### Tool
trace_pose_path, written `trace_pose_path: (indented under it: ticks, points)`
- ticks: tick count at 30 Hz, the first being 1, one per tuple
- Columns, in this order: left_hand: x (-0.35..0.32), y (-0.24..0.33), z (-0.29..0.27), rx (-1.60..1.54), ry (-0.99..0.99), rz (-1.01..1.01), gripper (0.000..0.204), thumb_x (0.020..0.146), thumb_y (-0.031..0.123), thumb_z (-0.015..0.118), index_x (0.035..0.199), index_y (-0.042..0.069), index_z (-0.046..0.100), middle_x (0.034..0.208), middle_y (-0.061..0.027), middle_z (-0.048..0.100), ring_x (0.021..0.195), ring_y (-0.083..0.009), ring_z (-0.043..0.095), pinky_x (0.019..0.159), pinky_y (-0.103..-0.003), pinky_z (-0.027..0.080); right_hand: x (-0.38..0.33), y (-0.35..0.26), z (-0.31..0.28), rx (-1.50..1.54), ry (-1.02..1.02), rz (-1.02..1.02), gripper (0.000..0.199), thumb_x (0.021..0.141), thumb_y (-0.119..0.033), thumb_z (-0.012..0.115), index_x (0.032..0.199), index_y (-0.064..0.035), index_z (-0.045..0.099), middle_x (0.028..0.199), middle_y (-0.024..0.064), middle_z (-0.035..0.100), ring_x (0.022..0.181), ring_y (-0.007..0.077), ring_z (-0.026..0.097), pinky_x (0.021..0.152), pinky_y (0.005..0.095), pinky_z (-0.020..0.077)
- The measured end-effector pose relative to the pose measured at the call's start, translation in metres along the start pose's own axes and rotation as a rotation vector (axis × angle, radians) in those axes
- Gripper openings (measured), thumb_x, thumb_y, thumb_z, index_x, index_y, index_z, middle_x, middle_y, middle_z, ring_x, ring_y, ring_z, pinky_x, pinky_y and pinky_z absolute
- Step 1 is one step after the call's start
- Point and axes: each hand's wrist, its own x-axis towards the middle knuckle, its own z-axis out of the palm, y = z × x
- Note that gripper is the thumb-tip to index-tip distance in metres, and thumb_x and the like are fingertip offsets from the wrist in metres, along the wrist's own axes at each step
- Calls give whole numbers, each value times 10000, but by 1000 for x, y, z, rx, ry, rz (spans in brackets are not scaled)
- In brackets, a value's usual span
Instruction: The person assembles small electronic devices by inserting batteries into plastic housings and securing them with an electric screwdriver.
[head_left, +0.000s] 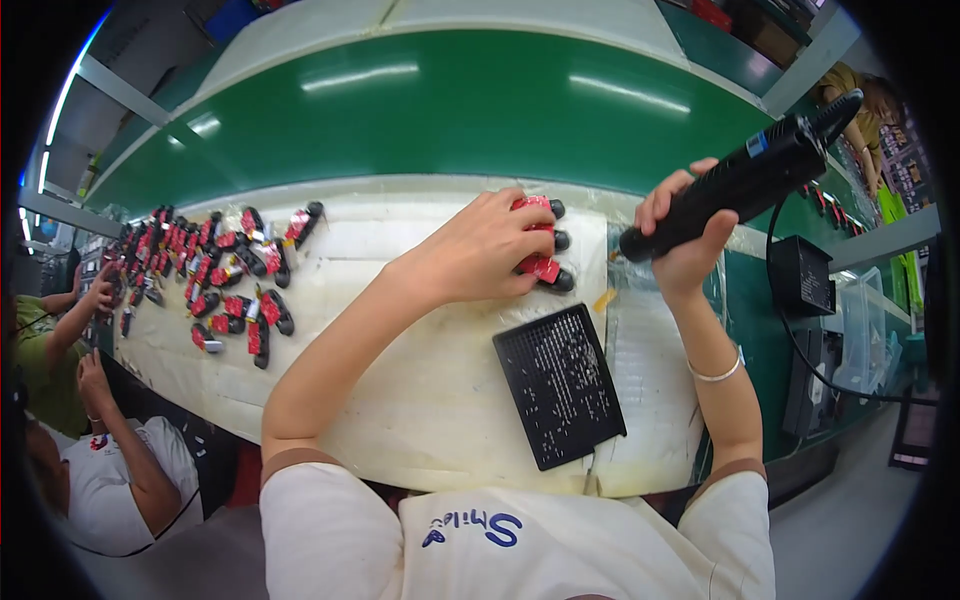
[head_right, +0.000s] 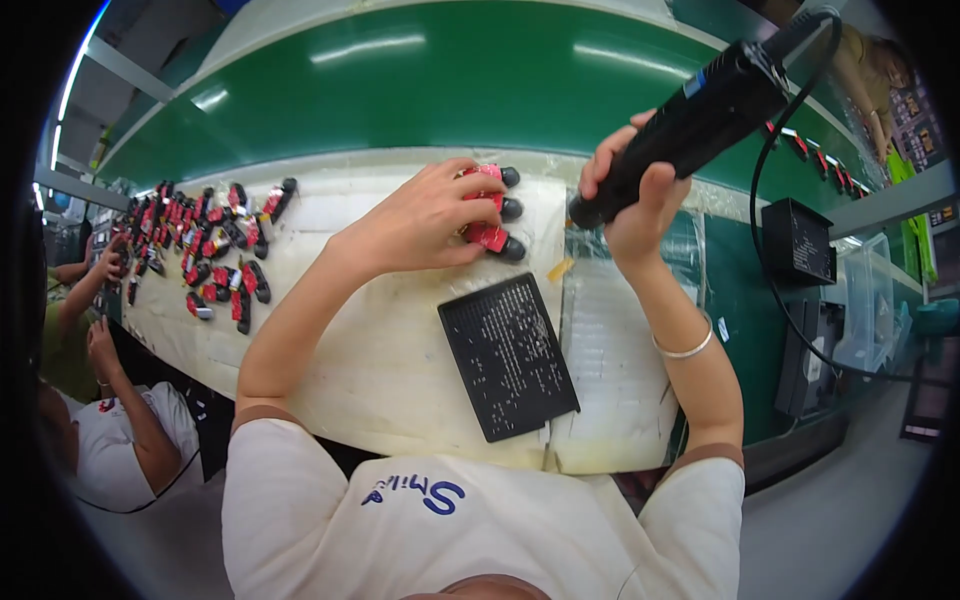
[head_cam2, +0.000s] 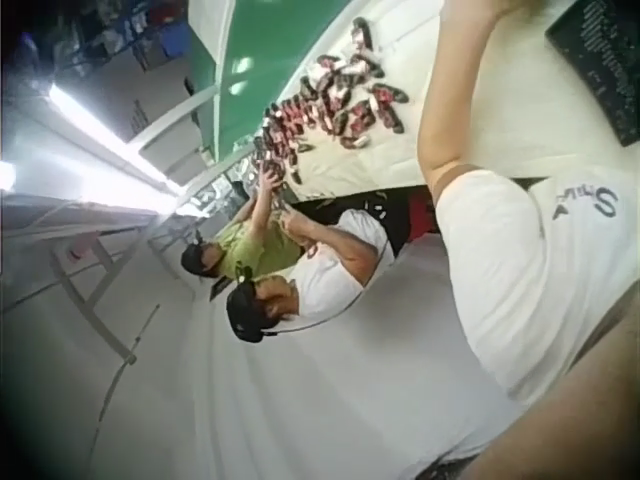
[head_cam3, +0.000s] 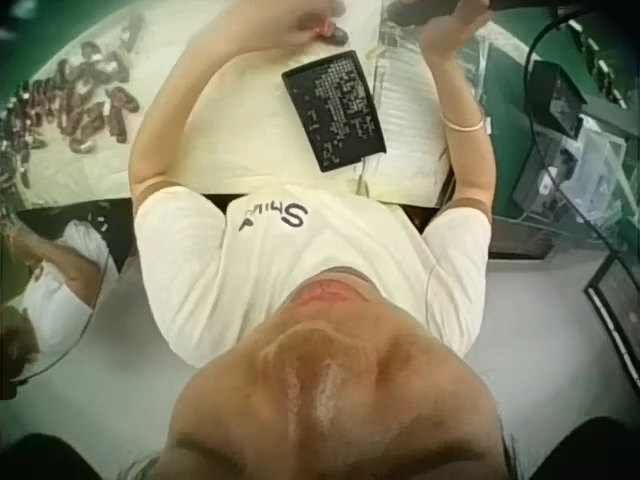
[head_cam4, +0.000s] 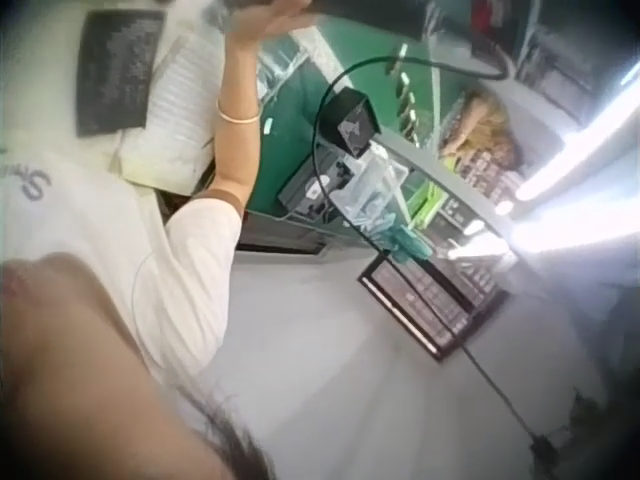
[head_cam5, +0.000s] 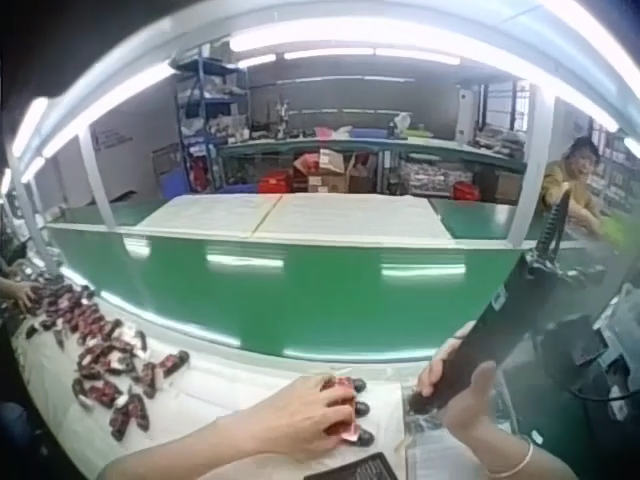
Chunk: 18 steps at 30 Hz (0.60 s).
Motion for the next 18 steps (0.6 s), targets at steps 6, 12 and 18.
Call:
trace_pose_path:
  ticks: [6,12,18]
  points:
    - [-32,8,29,-33,272,4,274,704,205,738,922,95,614,1263,-92,493,1282,-356,346,1053,-482,281,-1,-25,13,-61,-60,30,834,734,-822,348,1124,-85,366,657,79,463,498,170,476,501,287,414]
    - [-36,31,13,-116,143,86,230,620,184,782,798,110,657,1210,-38,520,1205,-254,419,1025,-431,296,-15,-67,44,157,-288,-90,955,647,-897,280,1176,-106,370,661,71,472,499,159,490,494,298,432]
    - [-34,22,4,-22,178,143,285,638,149,762,899,117,652,1195,-36,534,1180,-239,451,1002,-406,331,-16,-68,55,140,-408,-81,972,620,-910,318,1208,-139,376,679,36,452,517,139,486,507,300,439]
